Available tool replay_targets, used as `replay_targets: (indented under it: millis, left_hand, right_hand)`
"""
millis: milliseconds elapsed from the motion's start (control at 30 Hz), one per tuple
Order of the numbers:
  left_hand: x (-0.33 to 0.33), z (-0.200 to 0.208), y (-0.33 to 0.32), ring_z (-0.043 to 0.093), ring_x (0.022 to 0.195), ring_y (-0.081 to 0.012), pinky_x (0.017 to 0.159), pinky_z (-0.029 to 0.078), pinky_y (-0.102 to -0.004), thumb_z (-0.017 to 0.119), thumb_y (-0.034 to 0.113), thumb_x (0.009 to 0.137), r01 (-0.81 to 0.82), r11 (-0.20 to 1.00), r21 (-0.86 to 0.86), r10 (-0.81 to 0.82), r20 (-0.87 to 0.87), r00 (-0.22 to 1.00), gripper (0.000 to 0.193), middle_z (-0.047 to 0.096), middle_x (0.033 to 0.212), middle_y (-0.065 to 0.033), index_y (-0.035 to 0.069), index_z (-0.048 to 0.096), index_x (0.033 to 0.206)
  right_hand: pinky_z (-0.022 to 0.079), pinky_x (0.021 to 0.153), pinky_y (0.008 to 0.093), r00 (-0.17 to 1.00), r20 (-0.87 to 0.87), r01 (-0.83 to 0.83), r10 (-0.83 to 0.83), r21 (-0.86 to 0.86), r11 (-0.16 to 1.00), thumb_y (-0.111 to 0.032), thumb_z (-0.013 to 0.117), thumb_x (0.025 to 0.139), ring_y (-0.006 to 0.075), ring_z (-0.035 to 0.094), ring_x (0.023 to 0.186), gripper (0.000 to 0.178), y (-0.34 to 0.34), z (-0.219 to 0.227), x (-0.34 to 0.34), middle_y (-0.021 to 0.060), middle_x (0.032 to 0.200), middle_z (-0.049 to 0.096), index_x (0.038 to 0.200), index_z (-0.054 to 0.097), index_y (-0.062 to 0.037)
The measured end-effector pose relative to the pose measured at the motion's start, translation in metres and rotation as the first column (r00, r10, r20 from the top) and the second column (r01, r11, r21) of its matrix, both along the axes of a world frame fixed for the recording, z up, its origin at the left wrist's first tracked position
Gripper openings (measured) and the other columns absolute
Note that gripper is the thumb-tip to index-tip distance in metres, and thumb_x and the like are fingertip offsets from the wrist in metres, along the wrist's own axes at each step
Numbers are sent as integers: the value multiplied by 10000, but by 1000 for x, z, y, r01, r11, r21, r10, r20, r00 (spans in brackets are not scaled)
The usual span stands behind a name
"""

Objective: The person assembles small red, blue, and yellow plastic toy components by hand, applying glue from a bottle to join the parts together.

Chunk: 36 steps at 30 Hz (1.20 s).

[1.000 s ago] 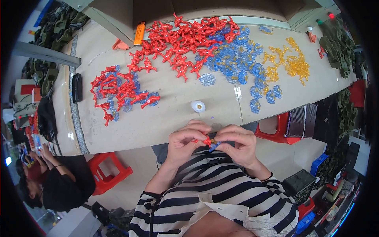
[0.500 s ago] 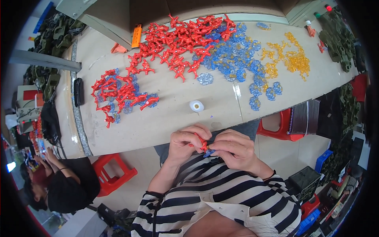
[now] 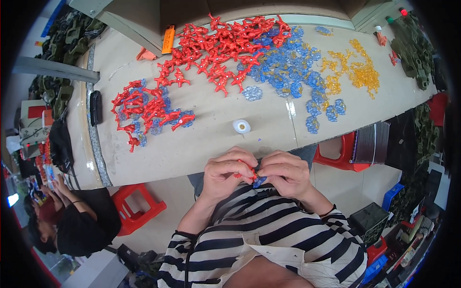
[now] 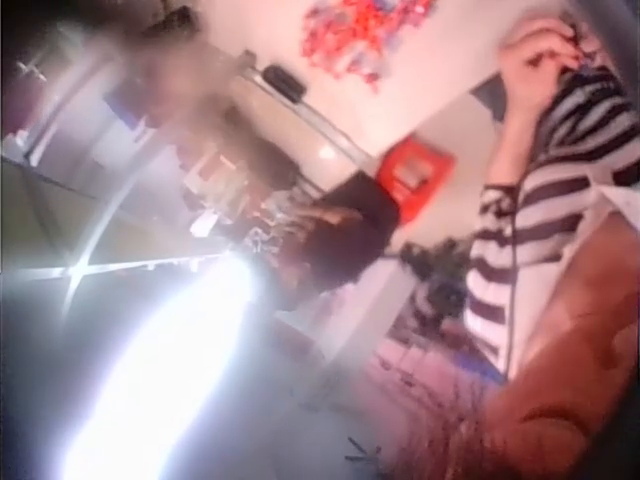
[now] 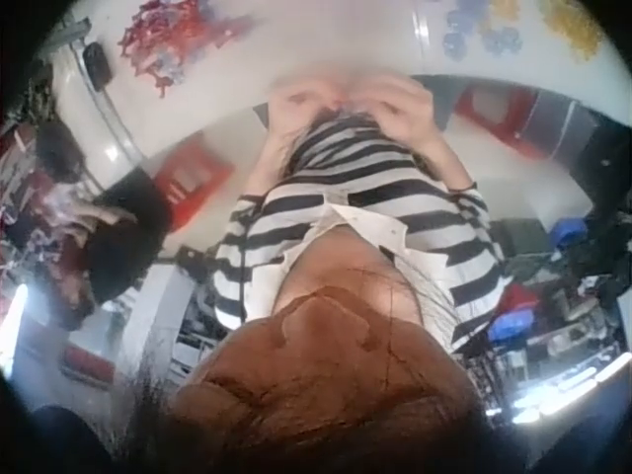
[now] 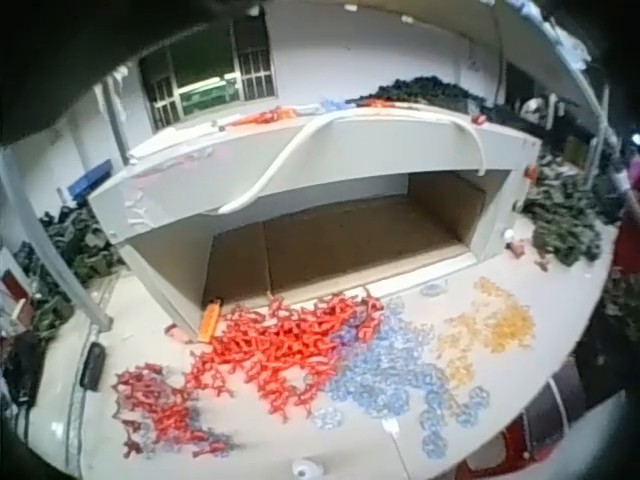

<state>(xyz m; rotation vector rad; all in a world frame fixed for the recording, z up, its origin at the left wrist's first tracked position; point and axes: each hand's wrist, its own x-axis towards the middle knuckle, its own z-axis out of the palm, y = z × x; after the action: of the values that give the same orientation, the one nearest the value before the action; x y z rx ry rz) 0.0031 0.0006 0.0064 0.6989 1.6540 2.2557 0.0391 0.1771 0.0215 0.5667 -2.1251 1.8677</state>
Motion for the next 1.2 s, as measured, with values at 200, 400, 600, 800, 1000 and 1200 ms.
replay_targets:
  millis: [200, 400, 600, 800, 1000, 1200]
  left_hand:
    - [-12, 12, -20, 574, 796, -199, 639, 481, -284, 652, -125, 591, 63, 996, 56, -67, 80, 995, 215, 624, 816, -107, -1, 652, 767]
    - [-37, 18, -30, 546, 739, -213, 630, 461, -303, 703, -22, 626, -657, 550, -516, 258, -643, 721, 239, 612, 819, -62, 39, 671, 855]
    - [-45, 29, -10, 481, 850, -238, 718, 425, -334, 722, 70, 625, -795, 317, -518, 51, -827, 560, 316, 590, 916, -56, 76, 657, 935]
    - [-57, 24, 55, 476, 903, -264, 743, 401, -344, 637, 66, 689, -757, 346, -554, 43, -797, 603, 349, 558, 1008, -67, 34, 606, 1036]
    - [-49, 15, 64, 468, 872, -250, 695, 413, -345, 532, -5, 669, -587, 347, -731, -117, -655, 746, 410, 512, 968, -120, -36, 556, 1077]
    - [-31, 25, 43, 510, 829, -285, 712, 438, -367, 538, -46, 745, -298, 549, -781, 81, -305, 949, 292, 483, 902, -156, -34, 555, 1036]
  right_hand:
    - [481, 644, 288, 979, 185, -72, 84, -68, 995, 5, 737, 606, 221, 604, 746, 284, 0, 8, -9, 113, 827, 615, 872, 635, 12]
    - [451, 668, 278, 941, 185, 240, -282, 219, 946, -38, 755, 600, 206, 577, 803, 421, -13, 3, -41, 98, 893, 610, 993, 607, -12]
    - [472, 698, 319, 969, -20, 240, -246, 318, 918, -69, 691, 693, 263, 585, 830, 321, -12, -17, -51, 118, 938, 601, 994, 594, -15]
    - [469, 698, 274, 919, 191, 341, -344, 49, 939, -14, 628, 740, 230, 608, 840, 284, 4, -6, -28, 118, 928, 616, 1017, 567, -2]
    - [446, 668, 267, 901, 107, 396, -420, 191, 898, -36, 664, 718, 209, 573, 733, 330, 31, -3, -13, 120, 877, 609, 1028, 563, 10]
    - [431, 625, 259, 847, 268, 458, -460, 72, 886, -66, 688, 714, 192, 554, 679, 325, 27, -9, -3, 113, 850, 598, 1012, 581, 3]
